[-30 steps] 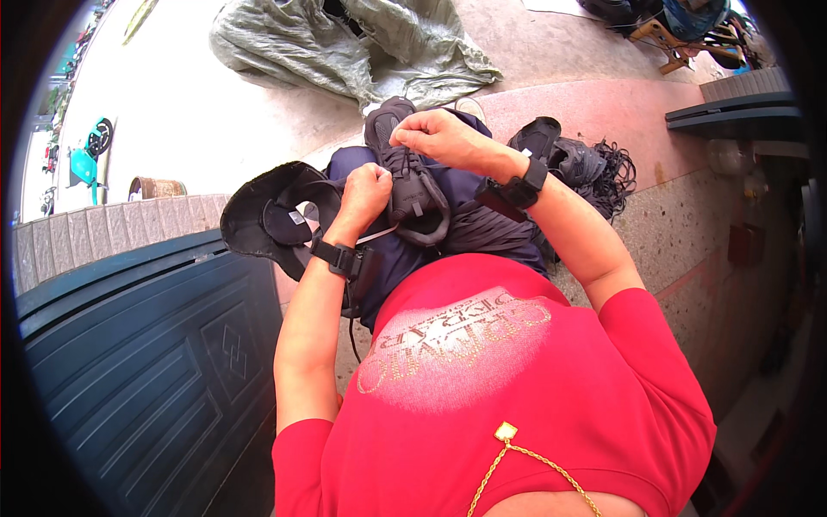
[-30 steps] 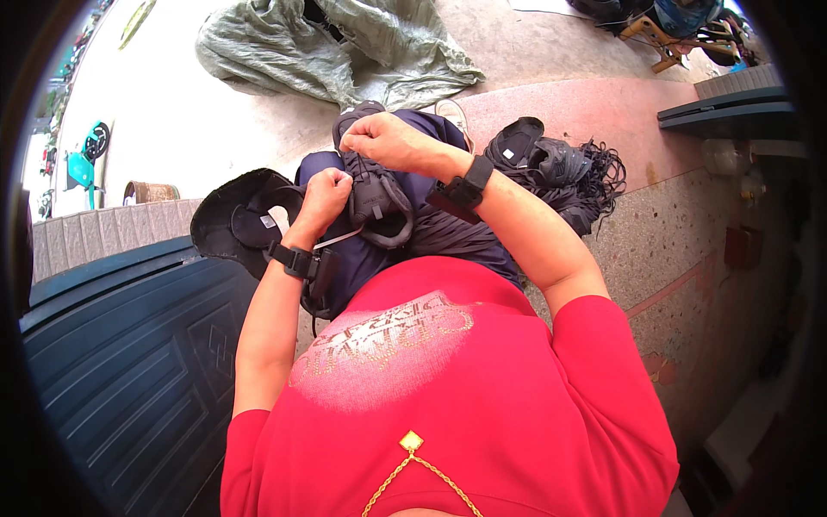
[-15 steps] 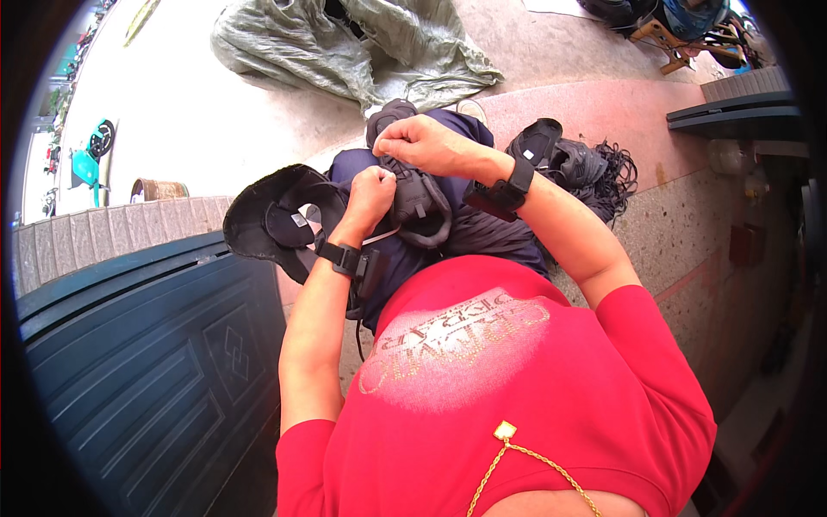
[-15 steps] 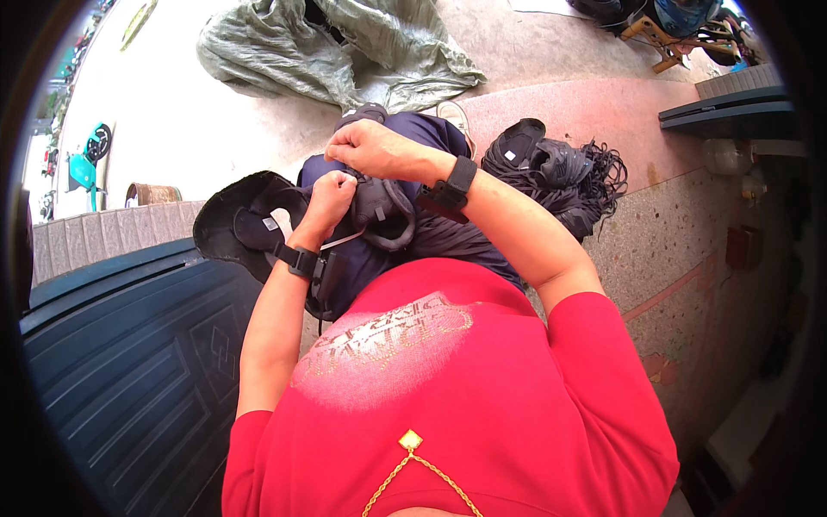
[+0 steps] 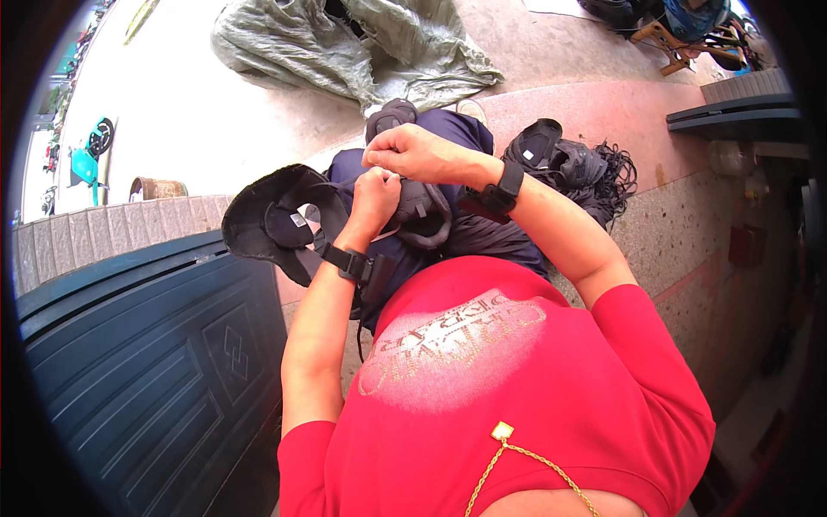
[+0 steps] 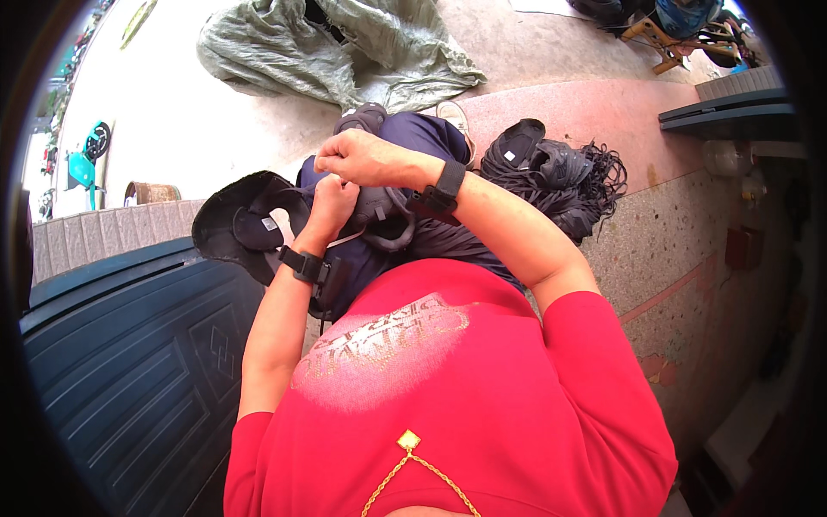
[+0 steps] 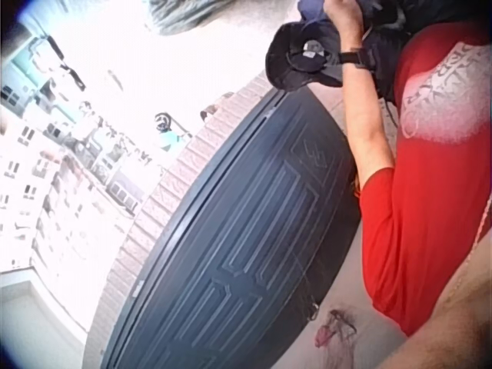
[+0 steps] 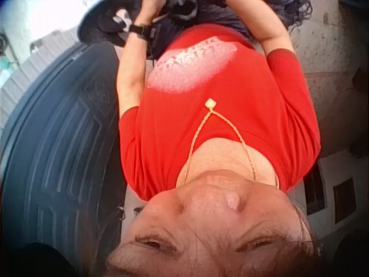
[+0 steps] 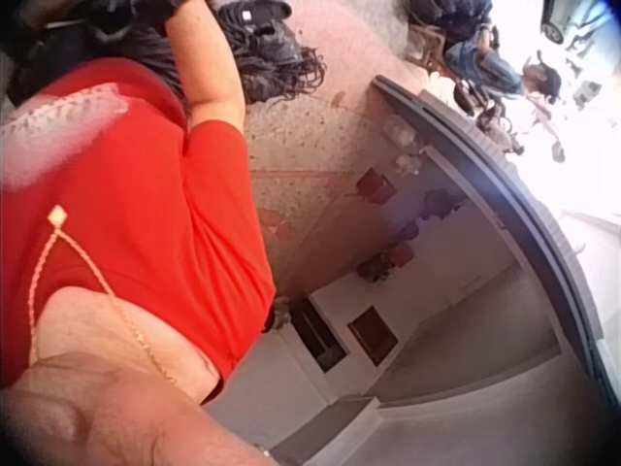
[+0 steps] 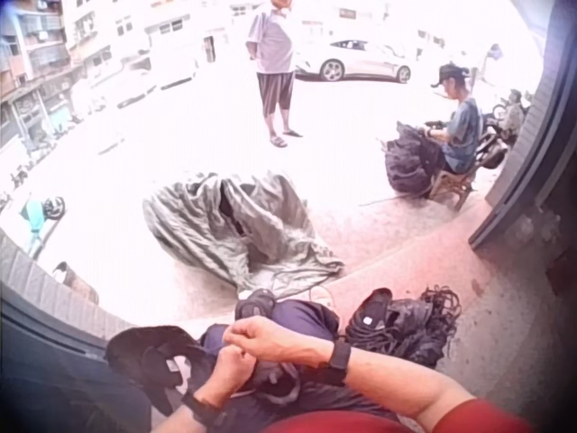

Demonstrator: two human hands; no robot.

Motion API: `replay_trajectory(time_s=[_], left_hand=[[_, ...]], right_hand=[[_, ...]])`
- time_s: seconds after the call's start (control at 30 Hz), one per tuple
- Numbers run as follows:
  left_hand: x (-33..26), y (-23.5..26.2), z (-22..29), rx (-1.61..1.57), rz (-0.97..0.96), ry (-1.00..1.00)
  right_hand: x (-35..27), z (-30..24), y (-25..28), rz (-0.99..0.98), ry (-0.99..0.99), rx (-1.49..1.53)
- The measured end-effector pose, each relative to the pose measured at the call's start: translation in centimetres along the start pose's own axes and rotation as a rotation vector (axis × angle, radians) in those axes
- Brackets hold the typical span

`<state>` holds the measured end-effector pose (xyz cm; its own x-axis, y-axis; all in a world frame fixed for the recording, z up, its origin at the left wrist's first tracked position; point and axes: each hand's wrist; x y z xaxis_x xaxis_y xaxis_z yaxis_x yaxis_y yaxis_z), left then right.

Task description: Insert and pull laces through a black shoe.

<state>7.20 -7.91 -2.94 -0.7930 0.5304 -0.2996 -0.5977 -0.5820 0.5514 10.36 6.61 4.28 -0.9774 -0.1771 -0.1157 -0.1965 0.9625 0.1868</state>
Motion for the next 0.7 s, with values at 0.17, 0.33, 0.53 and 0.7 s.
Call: replay_trajectory(time_s=[0.17,0.33,0.53,0.7], left_hand=[[-1.6,-0.8,3.3,0.306,0.154,-0.080],[0.5,-0.8,-0.5,-0.062,0.013,0.040],[0.6,-1.4,-1.0,-0.291,-0.068,0.025],[-0.5,0.8,2.8,-0.300,-0.274,0.308]], right_hand=[[-0.5,0.2,0.7,-0.004,-0.002,0.027],[-0.4,-0.5,0.1,-0.035,0.024,0.015],[-0.1,0.1,0.2,-0.040,0.029,0.063],[2.2,0.8,0.7,0.085,0.199,-0.201]])
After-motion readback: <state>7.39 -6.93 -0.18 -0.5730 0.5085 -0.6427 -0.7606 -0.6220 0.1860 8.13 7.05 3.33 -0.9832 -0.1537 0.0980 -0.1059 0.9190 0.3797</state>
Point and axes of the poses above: each hand's wrist, its own x-axis towards the middle knuckle, its own y-axis out of the back of the hand, z = x × y
